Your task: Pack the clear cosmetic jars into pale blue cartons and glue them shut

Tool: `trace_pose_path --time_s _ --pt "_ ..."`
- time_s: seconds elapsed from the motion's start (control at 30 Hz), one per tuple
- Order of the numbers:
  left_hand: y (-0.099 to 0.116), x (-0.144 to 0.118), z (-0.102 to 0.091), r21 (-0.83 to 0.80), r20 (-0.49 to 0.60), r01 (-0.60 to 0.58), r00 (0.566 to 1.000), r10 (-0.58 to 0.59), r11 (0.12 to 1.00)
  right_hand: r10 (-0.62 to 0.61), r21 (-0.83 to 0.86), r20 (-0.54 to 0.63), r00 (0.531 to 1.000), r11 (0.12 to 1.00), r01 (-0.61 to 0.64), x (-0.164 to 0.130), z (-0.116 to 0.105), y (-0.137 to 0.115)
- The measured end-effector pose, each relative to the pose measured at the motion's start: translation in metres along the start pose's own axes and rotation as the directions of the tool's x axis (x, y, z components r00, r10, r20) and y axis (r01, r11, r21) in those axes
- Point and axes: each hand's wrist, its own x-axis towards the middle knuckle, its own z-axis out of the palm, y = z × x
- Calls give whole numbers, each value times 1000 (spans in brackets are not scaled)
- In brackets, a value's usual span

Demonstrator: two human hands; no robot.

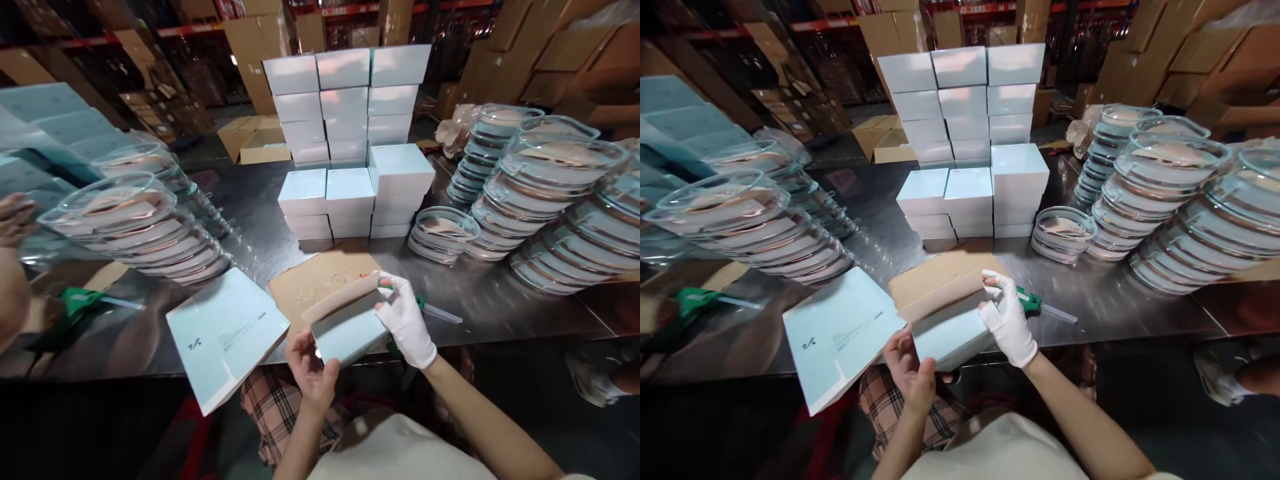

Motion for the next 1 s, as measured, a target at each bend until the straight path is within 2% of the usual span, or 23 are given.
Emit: trace_pose_path --time_s 0.03,0.1,0.17,0.2,0.23,0.27,0.3,0.33,0.37,0.4,0.5,0.57,0.6,0.67,0.73,0.8,0.9,0.97,1.0 --pt "2 1 0 17 4 -43 999 43 999 19 24 -52 998 1000 -18 -3 1 -2" --pt "5 6 -4 87 83 -149 986 142 985 49 22 -103 994 999 -47 -9 -8 -8" --pt "6 12 -9 139 195 -282 948 252 949 90 -190 -165 982 974 -121 -17 -29 -13" --pt "6 15 -11 147 239 -337 924 297 930 143 -360 -201 969 909 -209 -20 -40 -15" --pt "6 18 -12 147 266 -382 903 336 912 225 -529 -231 947 787 -316 -24 -50 -16" --pt "4 21 -11 146 277 -426 884 376 893 331 -662 -255 909 625 -413 -26 -57 -15" --pt "3 22 -10 153 290 -462 866 408 874 436 -735 -279 855 476 -483 -27 -61 -13" --pt "1 23 -9 165 296 -492 852 433 855 526 -757 -300 796 376 -534 -27 -62 -10" --pt "-1 24 -7 178 296 -517 840 456 837 585 -749 -314 748 331 -573 -27 -60 -5" --pt "-2 23 -5 189 297 -535 830 472 823 609 -724 -323 724 335 -604 -25 -57 1" --pt "0 20 -8 211 250 -539 836 488 816 600 -606 -318 735 467 -644 -20 -50 17" --pt "9 17 -18 232 176 -492 870 462 839 605 -517 -278 746 561 -647 -18 -52 23" --pt "15 16 -24 243 132 -436 900 416 867 599 -465 -264 756 607 -644 -18 -54 24" --pt "27 13 -33 250 86 -261 965 247 933 564 -379 -260 784 687 -620 -20 -57 20" --pt "36 11 -35 235 110 -62 993 36 970 475 -290 -285 832 785 -548 -25 -57 9" --pt "40 10 -29 211 173 65 980 -103 975 401 -173 -254 880 877 -449 -33 -54 -5" --pt "41 8 -13 193 218 133 960 -175 972 406 -30 -68 911 912 -409 -51 -48 -29" --pt "41 7 -4 197 236 120 958 -166 973 390 -89 37 920 918 -386 -63 -45 -39" --pt "42 6 -1 196 248 107 956 -155 975 337 -151 68 939 934 -325 -68 -43 -43"
